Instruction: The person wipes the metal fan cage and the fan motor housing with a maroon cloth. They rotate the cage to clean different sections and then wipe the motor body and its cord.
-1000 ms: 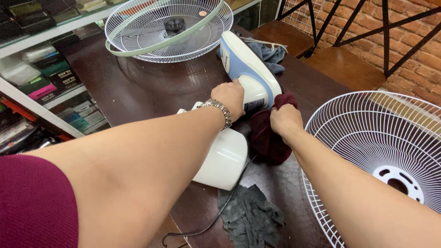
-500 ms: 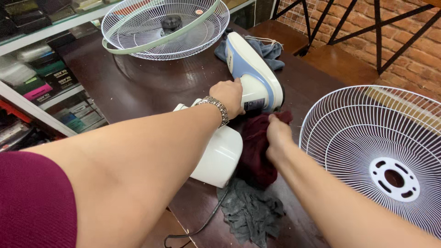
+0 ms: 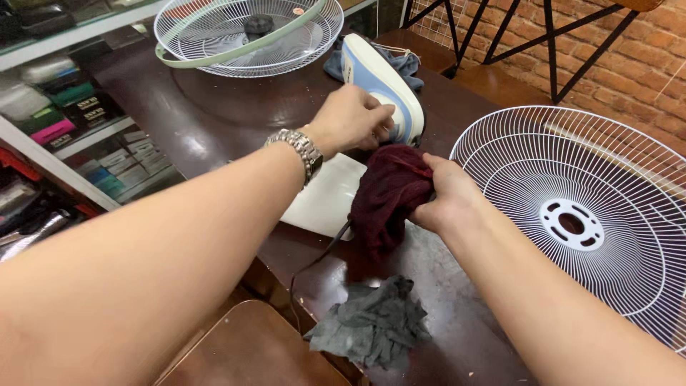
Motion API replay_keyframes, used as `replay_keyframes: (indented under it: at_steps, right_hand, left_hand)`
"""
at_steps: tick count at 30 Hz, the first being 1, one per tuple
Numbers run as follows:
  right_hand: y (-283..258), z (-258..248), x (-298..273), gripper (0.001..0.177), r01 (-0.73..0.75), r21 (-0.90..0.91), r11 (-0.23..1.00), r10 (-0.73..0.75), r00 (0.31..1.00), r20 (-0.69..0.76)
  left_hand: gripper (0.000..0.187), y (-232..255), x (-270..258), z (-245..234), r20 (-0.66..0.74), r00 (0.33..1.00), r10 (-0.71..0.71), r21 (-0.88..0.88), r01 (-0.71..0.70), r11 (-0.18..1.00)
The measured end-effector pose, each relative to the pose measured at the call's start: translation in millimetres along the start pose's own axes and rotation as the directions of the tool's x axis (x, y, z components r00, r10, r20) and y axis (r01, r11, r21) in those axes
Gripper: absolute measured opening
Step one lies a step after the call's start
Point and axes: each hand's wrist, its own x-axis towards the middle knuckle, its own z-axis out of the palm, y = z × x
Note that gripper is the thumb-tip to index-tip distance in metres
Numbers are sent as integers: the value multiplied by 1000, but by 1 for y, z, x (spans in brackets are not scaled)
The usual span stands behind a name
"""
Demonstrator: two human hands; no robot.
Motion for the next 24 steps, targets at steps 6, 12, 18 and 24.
replay_keyframes:
  at_steps: [6,12,18,24]
  right_hand:
    - [96,-21,-56,34,64,-90,994,-59,997,52]
    - [93,-2,-84,41,242,-157,958,-237,970,48]
    - [177,-41,-142,43,330,-380,864,-338,940,47]
    - [156,-43,-149,38,261,-282,923,-247,965,88]
  left_hand:
    - [62,38,-59,35,295,860,-416,378,295,878]
    - [41,-10,-9,84,177,905,-388,264,336,904]
    - [42,-6,27,60,454,737,-501,-258,647,718]
    - [52,6,-116,47,631,633,-448,-72,623,779]
